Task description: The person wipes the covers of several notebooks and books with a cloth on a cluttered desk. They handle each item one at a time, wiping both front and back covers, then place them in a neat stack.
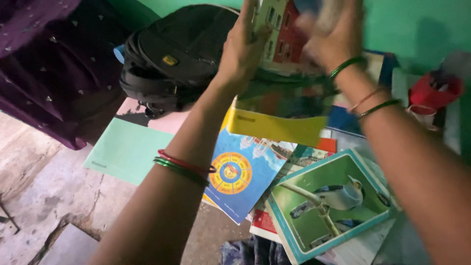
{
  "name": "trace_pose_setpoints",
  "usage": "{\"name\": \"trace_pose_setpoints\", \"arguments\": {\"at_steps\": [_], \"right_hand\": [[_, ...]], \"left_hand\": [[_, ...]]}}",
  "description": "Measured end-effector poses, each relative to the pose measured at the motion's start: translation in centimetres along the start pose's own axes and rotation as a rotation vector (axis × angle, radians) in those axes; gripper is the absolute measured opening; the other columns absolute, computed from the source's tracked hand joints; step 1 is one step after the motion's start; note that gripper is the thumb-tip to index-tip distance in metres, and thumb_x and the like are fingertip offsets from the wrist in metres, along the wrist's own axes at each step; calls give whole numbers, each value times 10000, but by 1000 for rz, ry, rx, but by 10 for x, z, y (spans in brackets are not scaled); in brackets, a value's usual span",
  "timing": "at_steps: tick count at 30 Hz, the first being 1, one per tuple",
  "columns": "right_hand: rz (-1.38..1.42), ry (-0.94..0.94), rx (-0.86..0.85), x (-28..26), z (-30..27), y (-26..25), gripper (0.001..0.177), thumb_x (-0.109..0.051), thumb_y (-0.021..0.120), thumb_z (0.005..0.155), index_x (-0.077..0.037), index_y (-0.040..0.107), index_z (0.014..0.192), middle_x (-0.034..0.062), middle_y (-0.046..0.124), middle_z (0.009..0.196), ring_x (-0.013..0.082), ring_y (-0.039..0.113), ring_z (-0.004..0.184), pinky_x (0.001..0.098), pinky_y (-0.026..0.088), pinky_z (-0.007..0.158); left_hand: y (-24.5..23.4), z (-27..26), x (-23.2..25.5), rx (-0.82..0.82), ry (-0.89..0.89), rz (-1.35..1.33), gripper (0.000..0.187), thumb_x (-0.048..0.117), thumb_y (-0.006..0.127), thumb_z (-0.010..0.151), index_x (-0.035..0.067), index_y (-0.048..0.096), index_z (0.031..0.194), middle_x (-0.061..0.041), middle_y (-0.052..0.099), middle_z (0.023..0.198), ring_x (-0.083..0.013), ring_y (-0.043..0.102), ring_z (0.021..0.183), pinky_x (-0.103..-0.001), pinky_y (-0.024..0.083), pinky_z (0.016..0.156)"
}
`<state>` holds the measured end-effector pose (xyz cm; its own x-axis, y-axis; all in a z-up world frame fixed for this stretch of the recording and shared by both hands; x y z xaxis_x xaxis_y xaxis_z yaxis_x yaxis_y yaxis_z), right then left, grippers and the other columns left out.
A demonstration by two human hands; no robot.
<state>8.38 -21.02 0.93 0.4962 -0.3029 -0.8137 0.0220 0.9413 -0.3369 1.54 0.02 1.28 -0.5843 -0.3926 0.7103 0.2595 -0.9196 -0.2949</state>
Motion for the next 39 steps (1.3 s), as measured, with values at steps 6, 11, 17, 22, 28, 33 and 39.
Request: {"name": "trace_pose_setpoints", "arguments": {"at_steps": [6, 11, 17, 22, 28, 33, 39], "right_hand": [[-240, -120, -136, 0, -103, 66, 524, -359, 429, 1102, -174, 425, 1592, 148, 576, 1438, 307, 593, 1305, 443, 465, 1120], [-631, -351, -179, 28, -167, 100, 496, -216, 487, 1072, -123, 466, 1559, 191, 521, 1499, 394, 453, 1414, 521, 316, 1191], [-664, -199, -179, 85, -185, 99, 460, -255, 494, 1086, -110, 476, 1523, 219, 469, 1539, 453, 409, 1397, 556, 308, 1158], [-846, -237, -149, 90, -202, 119, 475, -247, 487, 1097, -129, 479, 1556, 179, 478, 1546, 415, 427, 1411, 574, 289, 1162], [-679, -330, -215, 88, -170, 170, 483, -241, 468, 1106, -120, 451, 1574, 180, 473, 1562, 391, 425, 1435, 563, 288, 1167], [-503, -366, -153, 123, -123, 209, 465, -261, 453, 1136, -88, 438, 1568, 227, 511, 1520, 434, 479, 1367, 562, 339, 1119], [-584, 80, -417, 200, -61, 242, 493, -438, 314, 1218, -88, 662, 1228, 220, 724, 1060, 391, 701, 1015, 490, 520, 954]], "left_hand": [[33, -43, -80, 139, -294, -367, 599, 26, 584, 1008, 115, 380, 1564, -185, 690, 1267, -255, 681, 984, -376, 591, 787], [37, -104, -150, 228, -373, -627, 505, 45, 511, 1055, 101, 374, 1537, -169, 618, 1358, -217, 650, 1151, -357, 599, 947], [38, -162, -198, 313, -426, -402, 462, 98, 513, 1077, 49, 393, 1520, -182, 632, 1368, -221, 646, 1174, -356, 550, 975], [30, -173, -206, 324, -459, -132, 377, 237, 444, 1116, 9, 536, 1401, -211, 721, 1204, -249, 704, 1058, -359, 559, 929], [23, -163, -206, 343, -383, -32, 396, 277, 424, 1124, 10, 593, 1362, -210, 733, 1227, -277, 713, 1120, -371, 546, 974], [24, -166, -208, 341, -368, -122, 418, 299, 416, 1128, 25, 569, 1404, -206, 725, 1270, -281, 718, 1179, -372, 557, 1004], [24, -169, -207, 336, -429, -100, 429, 290, 439, 1122, 23, 545, 1440, -207, 709, 1310, -287, 691, 1211, -373, 520, 1049]]}}
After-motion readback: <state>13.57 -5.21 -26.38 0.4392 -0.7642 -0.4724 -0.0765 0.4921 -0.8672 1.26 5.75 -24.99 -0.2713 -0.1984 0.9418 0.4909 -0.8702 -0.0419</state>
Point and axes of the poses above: each hand's wrist, its own z-axis towards the middle knuckle, its own y-axis out of the palm, x = y × z, the point moved 2 cm from there along z, towards the middle knuckle
